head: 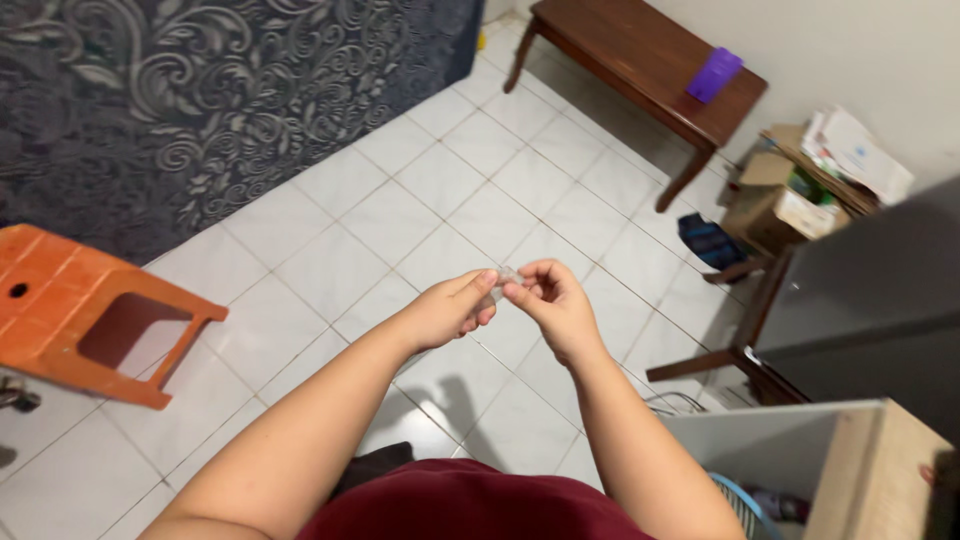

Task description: The person repeatedly picks up clear plastic rulers from a desk, removes them from their packaging, and places them into a blue plastic basket. The person handles the rulers one at a time, unwrapping and organizing them throughout the clip.

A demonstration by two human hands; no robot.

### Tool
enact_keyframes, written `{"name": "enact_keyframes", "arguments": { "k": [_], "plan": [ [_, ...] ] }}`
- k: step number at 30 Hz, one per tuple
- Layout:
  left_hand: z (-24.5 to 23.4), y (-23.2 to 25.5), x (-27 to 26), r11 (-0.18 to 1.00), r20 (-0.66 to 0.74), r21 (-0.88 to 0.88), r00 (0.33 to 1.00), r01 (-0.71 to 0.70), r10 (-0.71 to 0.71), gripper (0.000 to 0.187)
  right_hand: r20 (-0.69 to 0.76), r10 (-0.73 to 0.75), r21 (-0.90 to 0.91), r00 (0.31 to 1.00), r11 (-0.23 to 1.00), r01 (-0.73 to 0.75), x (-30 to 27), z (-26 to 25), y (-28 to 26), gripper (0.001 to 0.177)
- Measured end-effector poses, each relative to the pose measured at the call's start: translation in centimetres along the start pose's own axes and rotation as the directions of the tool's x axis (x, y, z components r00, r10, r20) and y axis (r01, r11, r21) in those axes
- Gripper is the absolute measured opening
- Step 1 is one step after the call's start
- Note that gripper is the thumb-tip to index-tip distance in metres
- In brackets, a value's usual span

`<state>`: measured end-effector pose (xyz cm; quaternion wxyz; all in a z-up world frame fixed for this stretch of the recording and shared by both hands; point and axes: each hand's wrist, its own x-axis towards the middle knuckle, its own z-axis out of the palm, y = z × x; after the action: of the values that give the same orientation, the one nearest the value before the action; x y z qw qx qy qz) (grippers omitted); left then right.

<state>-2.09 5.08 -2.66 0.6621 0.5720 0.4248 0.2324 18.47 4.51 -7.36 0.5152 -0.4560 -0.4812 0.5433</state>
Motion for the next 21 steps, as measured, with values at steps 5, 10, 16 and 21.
{"name": "enact_keyframes", "arguments": {
  "k": [5, 10, 16, 21],
  "plan": [
    [-4.6, 0.1, -2.0, 0.998, -0.031, 0.057, 0.999, 0.036, -0.035, 0.059, 0.22, -0.089, -0.064, 0.971, 0.992, 0.106, 2.7, 4.3, -3.2, 0.015],
    [-11.4, 0.0, -4.8, 0.991, -0.092, 0.065, 0.99, 0.114, -0.108, 0.057, 0.228, -0.161, -0.355, 0.96, 0.904, 0.236, 7.0, 10.5, -1.9, 0.016],
    [-22.7, -2.6, -9.1, 0.973, -0.16, 0.121, 0.971, 0.197, -0.176, 0.057, 0.012, -0.096, -0.042, 0.995, 0.994, 0.096, 15.8, 16.6, 0.2, 0.016],
    [-30.8, -4.3, -11.7, 0.953, -0.219, 0.209, 0.96, 0.222, -0.175, 0.054, -0.223, -0.04, 0.162, 0.974, 0.984, 0.077, 19.8, 20.6, -1.6, 0.018]
  ]
}}
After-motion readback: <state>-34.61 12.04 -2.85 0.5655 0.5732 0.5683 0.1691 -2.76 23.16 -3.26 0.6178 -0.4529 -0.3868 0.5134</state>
